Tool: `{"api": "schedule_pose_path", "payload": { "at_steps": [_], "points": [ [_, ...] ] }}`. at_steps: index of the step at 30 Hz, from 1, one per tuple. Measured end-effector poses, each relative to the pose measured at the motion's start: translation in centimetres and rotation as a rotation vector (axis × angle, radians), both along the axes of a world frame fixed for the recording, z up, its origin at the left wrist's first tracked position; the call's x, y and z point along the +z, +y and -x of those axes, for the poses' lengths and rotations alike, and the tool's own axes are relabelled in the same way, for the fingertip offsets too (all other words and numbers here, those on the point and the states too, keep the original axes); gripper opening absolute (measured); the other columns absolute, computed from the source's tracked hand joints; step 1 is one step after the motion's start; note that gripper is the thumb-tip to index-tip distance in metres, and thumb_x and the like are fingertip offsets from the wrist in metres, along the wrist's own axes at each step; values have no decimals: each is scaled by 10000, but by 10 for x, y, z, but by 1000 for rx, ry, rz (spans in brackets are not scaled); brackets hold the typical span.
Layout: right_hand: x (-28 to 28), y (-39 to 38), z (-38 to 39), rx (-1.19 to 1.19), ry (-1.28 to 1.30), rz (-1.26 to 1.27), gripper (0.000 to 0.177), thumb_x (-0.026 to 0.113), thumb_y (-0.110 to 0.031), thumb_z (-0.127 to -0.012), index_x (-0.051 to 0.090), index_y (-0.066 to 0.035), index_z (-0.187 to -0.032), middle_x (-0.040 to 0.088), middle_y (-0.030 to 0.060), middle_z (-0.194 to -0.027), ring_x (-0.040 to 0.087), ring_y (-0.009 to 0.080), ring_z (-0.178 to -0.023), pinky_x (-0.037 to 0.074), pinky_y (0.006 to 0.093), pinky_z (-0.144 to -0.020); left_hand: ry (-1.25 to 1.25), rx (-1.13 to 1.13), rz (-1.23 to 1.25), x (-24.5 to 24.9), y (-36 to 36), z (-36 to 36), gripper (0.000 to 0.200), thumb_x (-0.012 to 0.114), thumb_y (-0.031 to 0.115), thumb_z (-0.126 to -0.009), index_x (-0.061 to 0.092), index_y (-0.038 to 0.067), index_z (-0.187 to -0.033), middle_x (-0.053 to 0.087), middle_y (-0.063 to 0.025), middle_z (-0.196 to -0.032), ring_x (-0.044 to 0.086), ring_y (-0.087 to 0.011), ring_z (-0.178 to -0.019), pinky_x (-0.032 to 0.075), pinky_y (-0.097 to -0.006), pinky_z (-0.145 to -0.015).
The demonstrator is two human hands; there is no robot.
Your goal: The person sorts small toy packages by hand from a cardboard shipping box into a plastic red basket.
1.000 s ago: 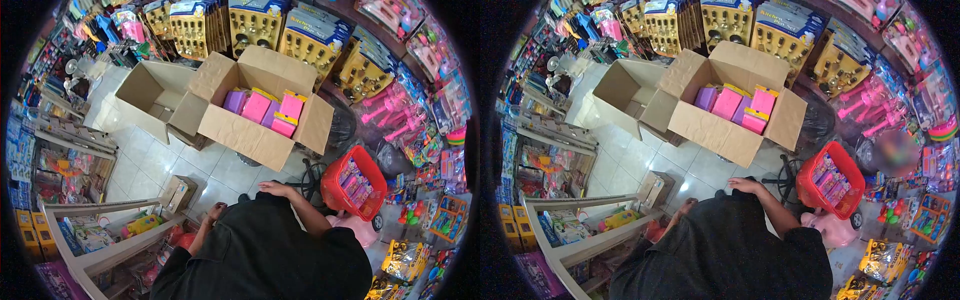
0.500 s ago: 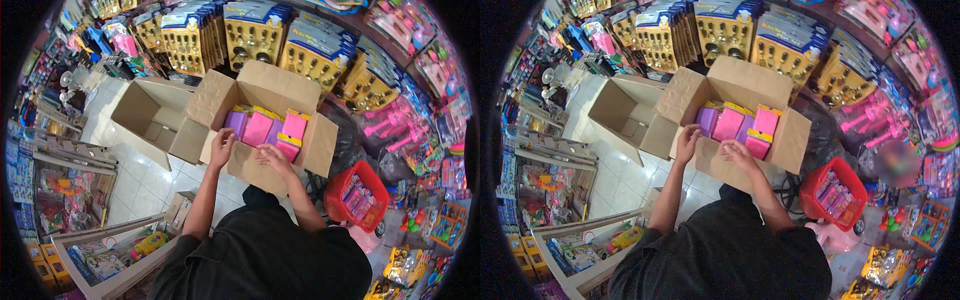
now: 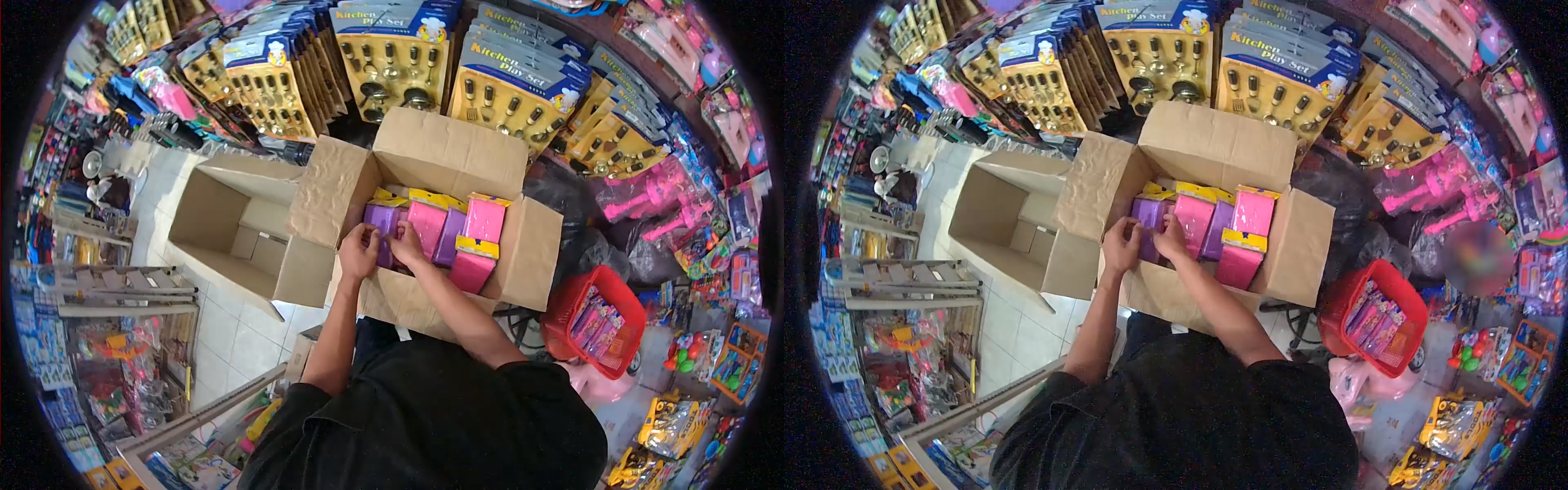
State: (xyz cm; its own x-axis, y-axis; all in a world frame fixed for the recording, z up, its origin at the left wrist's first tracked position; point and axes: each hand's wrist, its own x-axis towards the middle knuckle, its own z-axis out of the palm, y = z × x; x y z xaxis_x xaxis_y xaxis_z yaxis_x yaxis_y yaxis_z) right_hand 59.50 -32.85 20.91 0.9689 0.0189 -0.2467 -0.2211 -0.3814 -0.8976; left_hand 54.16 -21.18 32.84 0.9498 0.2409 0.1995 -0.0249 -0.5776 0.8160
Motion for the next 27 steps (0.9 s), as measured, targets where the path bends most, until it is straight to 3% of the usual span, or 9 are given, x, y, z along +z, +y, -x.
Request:
{"api": "schedule_pose_path", "payload": {
  "at_steps": [6, 7, 8, 10, 16, 19, 22, 25, 27],
  "points": [
    [-16, 1, 1, 60, 3, 40, 616, 785, -224, -734, 481, 8, -1218, 632, 135, -1044, 612, 236, -945, 491, 340, -812, 59, -33, 221, -18, 9, -12, 146, 609, 149, -876, 631, 6, -862, 637, -88, -697, 610, -147, -629, 487, -283, -608],
    [5, -2, 1, 73, 8, 204, 634, 799, -251, -713, 493, 9, -1203, 646, 127, -989, 626, 250, -903, 496, 353, -804, 77, -41, 270, -17, 10, -16, 145, 608, 147, -881, 629, 5, -861, 632, -69, -691, 597, -130, -626, 483, -277, -604],
    [12, -3, -1, 86, 85, 194, 628, 799, -257, -708, 501, 6, -1194, 648, 128, -978, 628, 255, -894, 498, 357, -800, 88, -44, 316, -14, 14, -21, 145, 608, 145, -886, 627, 4, -859, 626, -50, -685, 584, -113, -622, 480, -271, -600],
    [17, -3, -10, 125, 221, 172, 616, 801, -269, -700, 517, 1, -1175, 654, 130, -955, 634, 264, -876, 502, 364, -791, 168, -128, 462, -17, 24, -28, 117, 602, 133, -903, 624, 19, -896, 614, -5, -735, 565, -81, -663, 476, -251, -636],
    [6, 8, -12, 14, 94, 311, 577, 784, -263, -699, 540, -4, -1153, 664, 134, -967, 643, 249, -875, 510, 359, -765, 468, -265, 739, -6, 48, -35, 148, 607, 155, -914, 597, 31, -995, 598, 9, -858, 547, -73, -805, 459, -231, -743],
    [30, 5, -15, 9, 201, 128, 548, 788, -278, -694, 552, 0, -1103, 655, 125, -926, 634, 238, -854, 504, 350, -780, 472, -273, 797, -14, 54, -34, 196, 603, 163, -918, 568, 32, -1060, 583, -11, -952, 531, -86, -888, 443, -235, -801],
    [44, 4, -12, -99, 207, 119, 520, 797, -276, -684, 526, -18, -1046, 622, 118, -938, 604, 205, -870, 482, 324, -800, 437, -302, 710, -17, 56, -34, 234, 561, 185, -940, 514, 106, -1155, 536, 6, -1030, 508, -82, -918, 447, -236, -762],
    [47, -1, -3, -293, -43, 112, 537, 779, -226, -722, 436, -24, -1081, 586, 141, -938, 600, 233, -856, 488, 356, -778, 417, -389, 759, -19, 54, -37, 306, 559, 161, -938, 472, 82, -1221, 532, -25, -1105, 504, -117, -1014, 440, -271, -863],
    [67, -5, 4, -370, -10, -157, 506, 767, -195, -737, 419, -40, -1069, 557, 115, -988, 551, 188, -917, 460, 322, -796, 409, -451, 787, -8, 49, -40, 372, 564, 151, -934, 433, 58, -1269, 512, -55, -1176, 489, -145, -1084, 414, -293, -928]
  ]
}}
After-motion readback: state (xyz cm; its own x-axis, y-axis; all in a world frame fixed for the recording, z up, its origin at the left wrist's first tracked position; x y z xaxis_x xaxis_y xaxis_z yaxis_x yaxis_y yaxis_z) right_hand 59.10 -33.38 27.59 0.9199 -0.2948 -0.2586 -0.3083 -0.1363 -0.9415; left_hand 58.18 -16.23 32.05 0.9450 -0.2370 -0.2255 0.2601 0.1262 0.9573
